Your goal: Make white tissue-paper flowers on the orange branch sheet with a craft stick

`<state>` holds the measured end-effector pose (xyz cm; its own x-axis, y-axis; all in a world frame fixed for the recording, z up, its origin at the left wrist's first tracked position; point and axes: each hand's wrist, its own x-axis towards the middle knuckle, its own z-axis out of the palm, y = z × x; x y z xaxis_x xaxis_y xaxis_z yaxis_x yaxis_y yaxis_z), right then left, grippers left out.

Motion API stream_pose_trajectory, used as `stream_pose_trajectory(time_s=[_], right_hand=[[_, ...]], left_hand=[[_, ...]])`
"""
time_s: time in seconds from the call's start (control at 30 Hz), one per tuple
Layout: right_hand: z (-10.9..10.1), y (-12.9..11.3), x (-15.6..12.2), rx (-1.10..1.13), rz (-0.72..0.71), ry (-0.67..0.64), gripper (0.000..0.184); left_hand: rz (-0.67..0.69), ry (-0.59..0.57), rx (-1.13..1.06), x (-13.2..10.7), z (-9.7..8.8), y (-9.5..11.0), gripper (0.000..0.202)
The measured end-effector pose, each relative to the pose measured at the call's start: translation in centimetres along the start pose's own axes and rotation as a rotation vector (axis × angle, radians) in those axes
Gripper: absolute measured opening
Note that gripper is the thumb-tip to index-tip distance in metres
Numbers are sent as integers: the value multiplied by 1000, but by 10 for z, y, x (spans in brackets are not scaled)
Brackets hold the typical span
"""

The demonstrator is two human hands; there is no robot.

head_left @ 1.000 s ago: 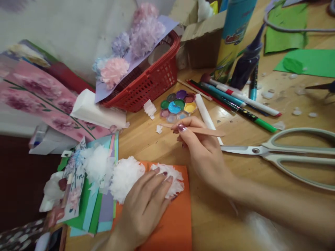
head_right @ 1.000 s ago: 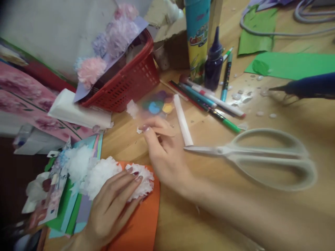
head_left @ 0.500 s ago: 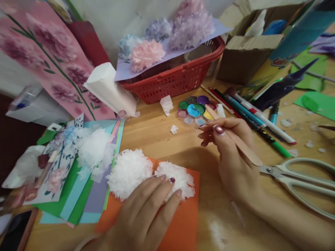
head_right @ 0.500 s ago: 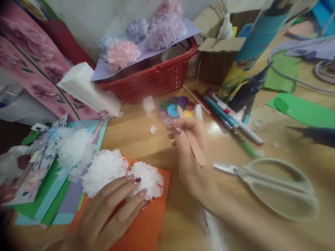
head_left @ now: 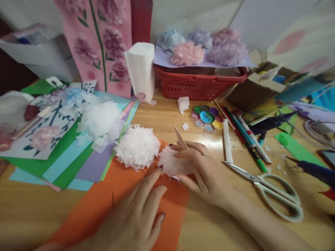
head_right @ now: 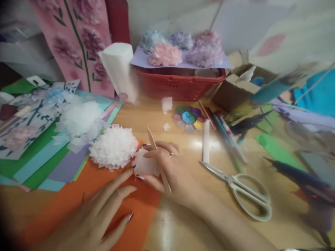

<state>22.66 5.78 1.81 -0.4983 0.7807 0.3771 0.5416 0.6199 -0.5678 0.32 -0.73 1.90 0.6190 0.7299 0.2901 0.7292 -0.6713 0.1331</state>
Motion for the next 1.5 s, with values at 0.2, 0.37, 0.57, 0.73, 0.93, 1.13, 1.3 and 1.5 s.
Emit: stream_pose_trajectory(time_s=[0.2,0.37,0.57,0.73,0.93,1.13,1.3,1.5], right_hand=[[10,-9,10,-97,-85,-114,30],[10,-6,10,43,57,-106,17],[7,5,12,259,189,-55,7],[6,20,16,364,257,-9,9],[3,28,22,398,203,5,11],[6,35,22,457,199,36,9],[7,43,23,577,222,63,9],[8,50,26,673,175,72,9]], left_hand=[[76,21,52,-22,3,-3,34],[122,11,39,-19,-1,-12,39],[177,-46,-42,6,-4,-34,40],[250,-37,-98,26,0,-44,32],[261,-45,38,53,5,-47,39],[392,73,132,55,7,-56,37],[376,42,162,60,9,-55,55],[382,47,229,58,7,-59,43]])
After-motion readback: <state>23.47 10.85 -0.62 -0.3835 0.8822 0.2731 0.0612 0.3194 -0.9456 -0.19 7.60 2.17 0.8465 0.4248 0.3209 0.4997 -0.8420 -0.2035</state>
